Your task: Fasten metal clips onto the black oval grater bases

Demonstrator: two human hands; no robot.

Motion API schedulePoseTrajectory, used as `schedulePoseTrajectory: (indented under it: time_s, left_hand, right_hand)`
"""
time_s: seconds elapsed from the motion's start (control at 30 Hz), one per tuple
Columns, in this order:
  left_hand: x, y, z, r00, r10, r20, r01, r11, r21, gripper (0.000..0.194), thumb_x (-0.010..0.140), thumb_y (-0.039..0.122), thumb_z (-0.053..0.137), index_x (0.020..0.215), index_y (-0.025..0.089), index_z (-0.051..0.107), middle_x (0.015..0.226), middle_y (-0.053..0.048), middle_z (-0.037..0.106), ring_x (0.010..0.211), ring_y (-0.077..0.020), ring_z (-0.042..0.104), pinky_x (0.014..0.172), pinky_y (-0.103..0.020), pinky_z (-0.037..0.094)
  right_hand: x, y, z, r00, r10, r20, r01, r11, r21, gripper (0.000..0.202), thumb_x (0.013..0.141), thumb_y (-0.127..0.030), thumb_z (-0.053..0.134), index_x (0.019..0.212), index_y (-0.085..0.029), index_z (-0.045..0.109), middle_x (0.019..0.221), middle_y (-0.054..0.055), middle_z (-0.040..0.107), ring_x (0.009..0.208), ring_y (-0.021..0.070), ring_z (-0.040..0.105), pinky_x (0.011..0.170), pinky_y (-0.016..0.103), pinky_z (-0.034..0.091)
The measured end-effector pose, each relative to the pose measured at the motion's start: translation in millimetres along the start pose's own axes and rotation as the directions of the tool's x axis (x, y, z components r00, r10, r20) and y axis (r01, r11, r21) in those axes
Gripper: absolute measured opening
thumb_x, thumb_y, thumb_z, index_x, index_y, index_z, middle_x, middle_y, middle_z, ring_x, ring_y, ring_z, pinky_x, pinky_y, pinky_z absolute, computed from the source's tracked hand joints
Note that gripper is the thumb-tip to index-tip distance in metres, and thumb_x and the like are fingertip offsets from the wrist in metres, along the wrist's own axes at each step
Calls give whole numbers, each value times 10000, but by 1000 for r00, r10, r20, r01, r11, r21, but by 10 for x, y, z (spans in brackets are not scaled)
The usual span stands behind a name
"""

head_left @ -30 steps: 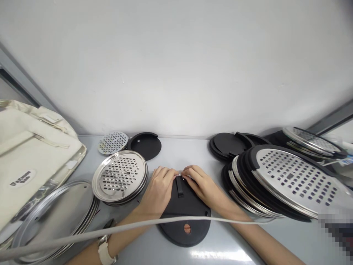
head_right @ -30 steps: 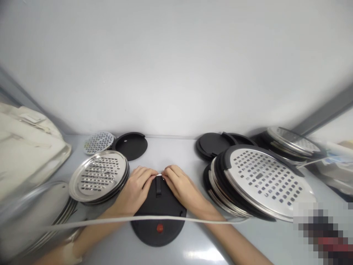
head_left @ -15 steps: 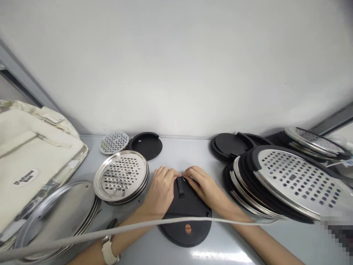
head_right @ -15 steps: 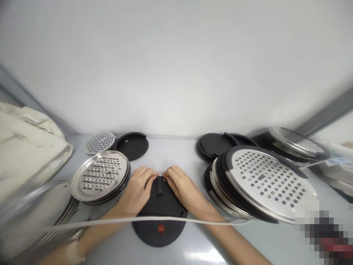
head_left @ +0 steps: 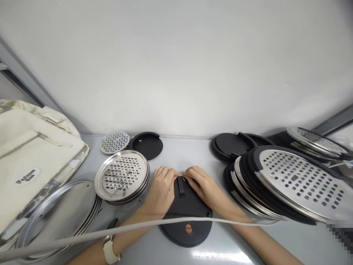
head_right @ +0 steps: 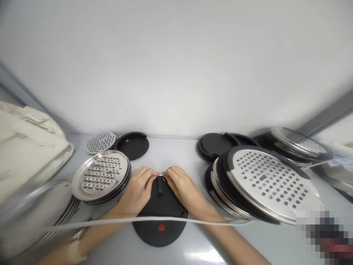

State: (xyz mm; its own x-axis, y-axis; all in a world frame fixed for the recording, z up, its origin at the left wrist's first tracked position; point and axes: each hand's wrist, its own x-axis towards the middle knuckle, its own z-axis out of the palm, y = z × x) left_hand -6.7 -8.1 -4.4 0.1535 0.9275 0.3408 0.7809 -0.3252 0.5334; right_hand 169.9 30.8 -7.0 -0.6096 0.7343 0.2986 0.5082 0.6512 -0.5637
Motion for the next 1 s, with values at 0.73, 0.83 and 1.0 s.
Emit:
schedulePoseTrajectory:
  time_s: [0.73,0.83,1.0]
  left_hand:
    - [-14,-11,-23,992,129,1,-129,991,25,143,953,117,417,918,196,532,873,-6,598,856,-183,526,809,-350,352]
    - [-18,-37,-17,991,132,-9,-132,991,22,139,953,118,422,935,196,536,883,-6,601,858,-183,525,807,-350,349]
    - [-22,-46,-12,991,132,-8,-132,991,33,138,954,120,425,936,195,540,890,-3,604,862,-174,526,811,-346,342]
  right_hand:
    - [-13,-53,-31,999,37,7,-37,999,0,118,920,-145,444,1016,-207,474,960,54,550,903,199,525,803,349,450]
    - [-1,-58,-40,1000,8,20,-8,1000,2,131,934,-207,464,1062,-216,495,989,59,563,948,211,521,833,359,448]
    - [2,-37,-31,1000,-8,15,8,1000,28,146,937,-166,440,1057,-214,508,990,57,552,955,201,515,846,350,446]
